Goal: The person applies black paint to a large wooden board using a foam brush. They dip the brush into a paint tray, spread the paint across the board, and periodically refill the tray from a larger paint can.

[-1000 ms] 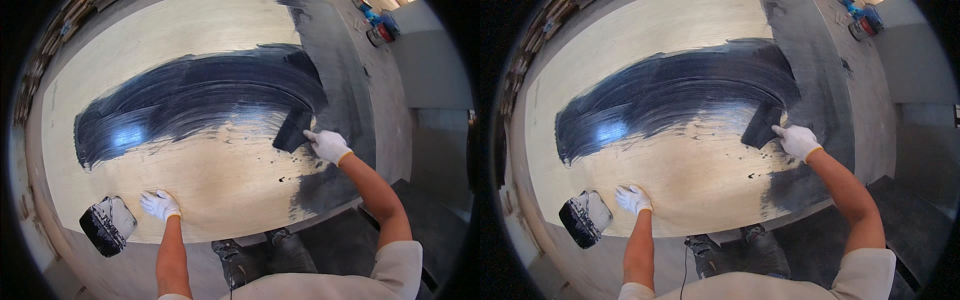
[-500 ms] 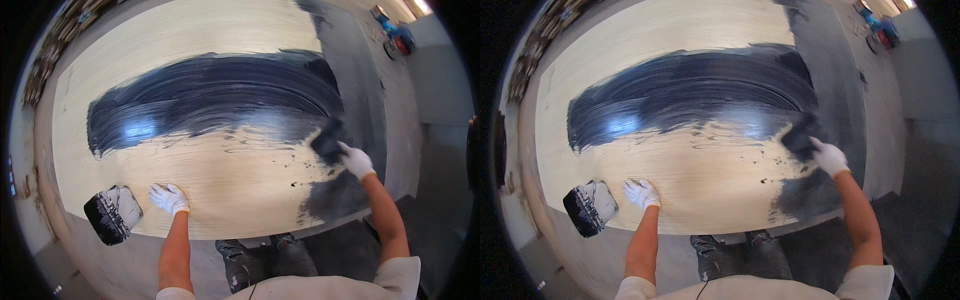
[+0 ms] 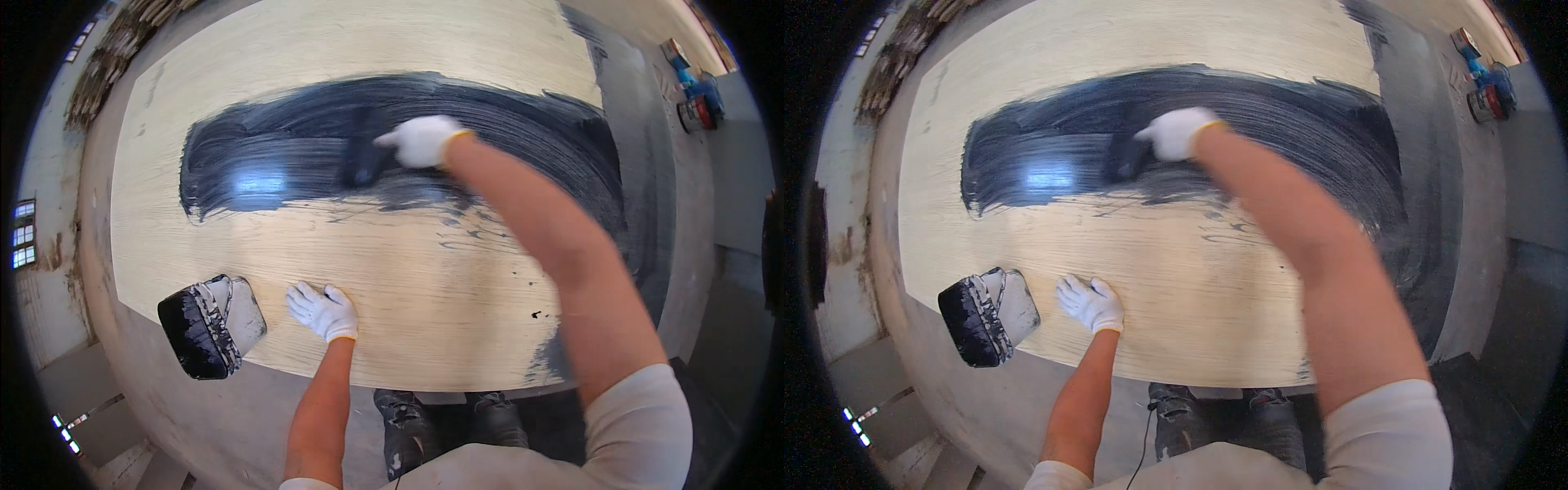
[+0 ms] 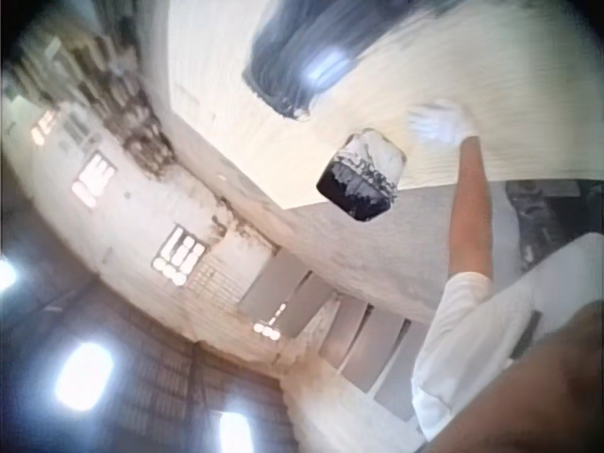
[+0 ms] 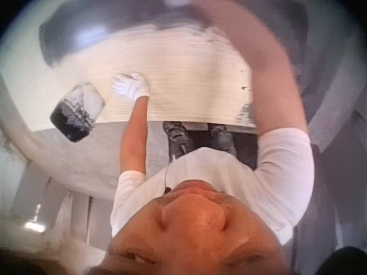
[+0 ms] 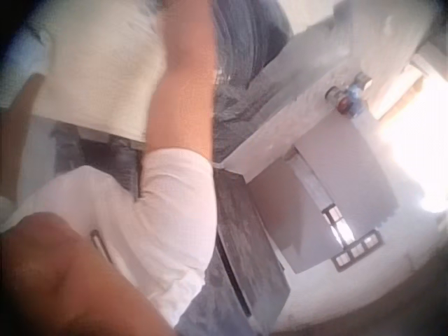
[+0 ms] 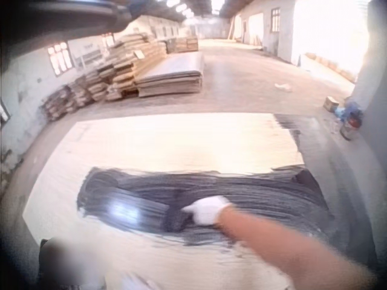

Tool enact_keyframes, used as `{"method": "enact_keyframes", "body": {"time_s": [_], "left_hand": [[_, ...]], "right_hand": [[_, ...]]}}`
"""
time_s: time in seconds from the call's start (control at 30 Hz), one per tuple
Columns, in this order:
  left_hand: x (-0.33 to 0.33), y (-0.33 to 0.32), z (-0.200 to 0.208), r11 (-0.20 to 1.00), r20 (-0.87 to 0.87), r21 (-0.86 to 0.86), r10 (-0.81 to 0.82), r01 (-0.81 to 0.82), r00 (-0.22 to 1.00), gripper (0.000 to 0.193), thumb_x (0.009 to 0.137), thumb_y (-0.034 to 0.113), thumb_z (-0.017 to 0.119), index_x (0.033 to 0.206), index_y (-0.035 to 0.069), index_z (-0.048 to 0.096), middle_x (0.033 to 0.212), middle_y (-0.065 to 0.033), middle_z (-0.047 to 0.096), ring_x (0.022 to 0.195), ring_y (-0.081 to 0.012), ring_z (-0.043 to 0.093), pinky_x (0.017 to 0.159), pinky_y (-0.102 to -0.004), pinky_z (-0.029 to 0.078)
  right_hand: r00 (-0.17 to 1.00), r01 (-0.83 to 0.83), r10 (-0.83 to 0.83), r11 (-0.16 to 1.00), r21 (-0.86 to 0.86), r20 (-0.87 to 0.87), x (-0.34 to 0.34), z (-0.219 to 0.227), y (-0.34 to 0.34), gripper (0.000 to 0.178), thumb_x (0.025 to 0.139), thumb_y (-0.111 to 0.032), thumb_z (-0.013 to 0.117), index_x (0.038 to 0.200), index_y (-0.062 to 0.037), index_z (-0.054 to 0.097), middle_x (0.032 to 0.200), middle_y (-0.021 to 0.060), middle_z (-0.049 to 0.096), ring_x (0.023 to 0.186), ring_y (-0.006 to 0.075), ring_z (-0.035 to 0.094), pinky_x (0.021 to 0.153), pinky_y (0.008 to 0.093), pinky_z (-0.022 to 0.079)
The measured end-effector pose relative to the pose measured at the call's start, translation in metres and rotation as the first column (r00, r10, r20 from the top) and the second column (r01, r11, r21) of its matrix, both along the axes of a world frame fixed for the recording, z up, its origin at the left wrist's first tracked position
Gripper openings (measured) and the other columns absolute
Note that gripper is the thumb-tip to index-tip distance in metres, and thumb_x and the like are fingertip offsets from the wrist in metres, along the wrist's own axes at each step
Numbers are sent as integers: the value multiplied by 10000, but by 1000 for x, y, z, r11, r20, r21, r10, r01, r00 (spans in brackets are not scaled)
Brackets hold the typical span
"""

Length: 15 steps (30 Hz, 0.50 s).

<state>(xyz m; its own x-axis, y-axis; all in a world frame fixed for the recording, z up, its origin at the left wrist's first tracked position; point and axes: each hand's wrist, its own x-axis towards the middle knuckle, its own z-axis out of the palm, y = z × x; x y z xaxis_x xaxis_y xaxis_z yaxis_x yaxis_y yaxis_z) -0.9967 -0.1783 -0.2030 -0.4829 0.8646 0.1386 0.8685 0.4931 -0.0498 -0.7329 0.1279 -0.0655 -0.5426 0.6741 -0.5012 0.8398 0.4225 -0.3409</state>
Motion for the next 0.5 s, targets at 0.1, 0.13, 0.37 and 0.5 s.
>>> {"method": "enact_keyframes", "body": {"time_s": [0.1, 0.13, 0.37, 0.5], "left_hand": [[9, 5, 4, 999, 49, 22, -30, 29, 998, 682, 955, 342, 520, 1487, -54, 360, 1552, -314, 335, 1447, -485, 282, 1185, -590, 220], [15, 7, 1, 998, 64, 36, -49, 47, 997, 675, 954, 340, 525, 1480, -54, 369, 1546, -312, 345, 1444, -486, 286, 1183, -590, 227], [-2, -1, 0, 996, -14, 74, -51, 52, 999, 639, 954, 346, 530, 1448, -45, 424, 1518, -296, 399, 1423, -485, 328, 1180, -578, 255], [3, 2, -4, 998, -14, 55, -39, 40, 999, 642, 957, 347, 523, 1455, -45, 416, 1527, -304, 385, 1424, -477, 334, 1182, -579, 255]], "right_hand": [[981, -139, 146, 988, 67, -126, -112, -25, -28, 412, 964, -243, 539, 1364, -265, 637, 1337, 44, 673, 1201, 271, 662, 940, 448, 568], [994, -89, 92, 995, 39, -64, -130, -37, -35, 389, 973, -250, 549, 1349, -255, 647, 1297, 38, 693, 1165, 270, 684, 895, 463, 585], [990, 123, -116, 988, -90, 84, 42, -3, -91, 602, 924, -153, 543, 1512, -268, 478, 1166, 137, 724, 1008, 305, 725, 775, 447, 590], [863, 458, -419, 885, -86, 283, 235, 14, -234, 615, 953, -234, 554, 1545, -318, 411, 946, 167, 712, 829, 335, 705, 755, 448, 567]]}}
